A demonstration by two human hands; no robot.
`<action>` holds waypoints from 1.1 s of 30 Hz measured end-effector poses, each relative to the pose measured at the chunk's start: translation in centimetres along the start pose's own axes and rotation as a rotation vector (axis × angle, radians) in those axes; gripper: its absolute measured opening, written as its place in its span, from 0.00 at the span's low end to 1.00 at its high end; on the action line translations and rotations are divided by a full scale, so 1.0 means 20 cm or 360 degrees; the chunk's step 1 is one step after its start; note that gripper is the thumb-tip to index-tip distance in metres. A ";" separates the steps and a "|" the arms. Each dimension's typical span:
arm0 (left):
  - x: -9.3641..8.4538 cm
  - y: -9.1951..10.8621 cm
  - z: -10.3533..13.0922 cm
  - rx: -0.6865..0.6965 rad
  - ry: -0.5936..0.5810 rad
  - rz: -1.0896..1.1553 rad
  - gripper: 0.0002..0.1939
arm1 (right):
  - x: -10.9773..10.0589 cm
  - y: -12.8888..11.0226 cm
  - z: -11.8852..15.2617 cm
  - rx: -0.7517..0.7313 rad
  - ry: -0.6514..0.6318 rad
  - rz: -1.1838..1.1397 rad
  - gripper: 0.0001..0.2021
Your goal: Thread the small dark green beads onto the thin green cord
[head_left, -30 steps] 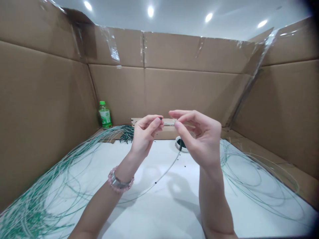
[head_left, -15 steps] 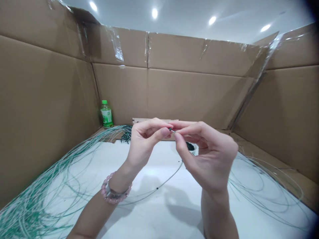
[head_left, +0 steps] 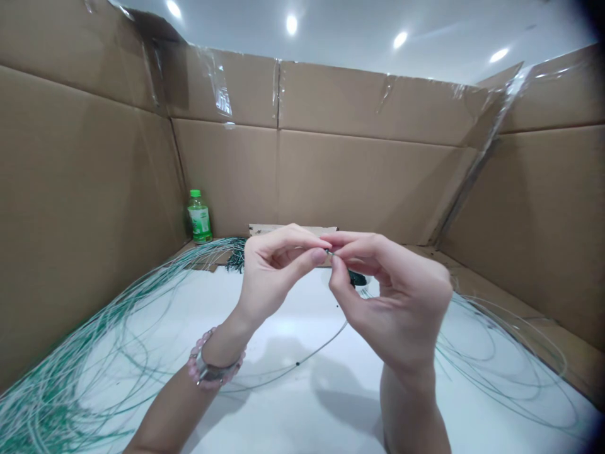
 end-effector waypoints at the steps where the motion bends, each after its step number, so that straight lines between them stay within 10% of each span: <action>1: 0.00 0.01 0.00 -0.0001 0.0004 -0.0061 0.05 | 0.00 0.00 0.00 -0.0009 -0.0008 0.0020 0.10; 15: 0.01 0.09 0.03 0.0275 0.0067 -0.0590 0.09 | -0.01 0.03 -0.01 0.0109 -0.0090 -0.0208 0.07; 24: 0.04 0.19 0.03 0.0396 -0.0166 -0.1236 0.09 | -0.02 0.02 0.01 0.0044 -0.0230 0.0306 0.05; 33: 0.00 0.17 0.01 0.0228 -0.0233 -0.0992 0.05 | -0.03 0.05 -0.01 0.0110 -0.0270 0.0167 0.07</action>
Point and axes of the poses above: each hand's wrist, its own z-axis away from the middle knuckle, its own x-axis out of the palm, y = z × x, the point moved 6 cm from there along -z, towards the middle knuckle, and after that the axes turned 14 degrees about -y, right-handed, at the moved point
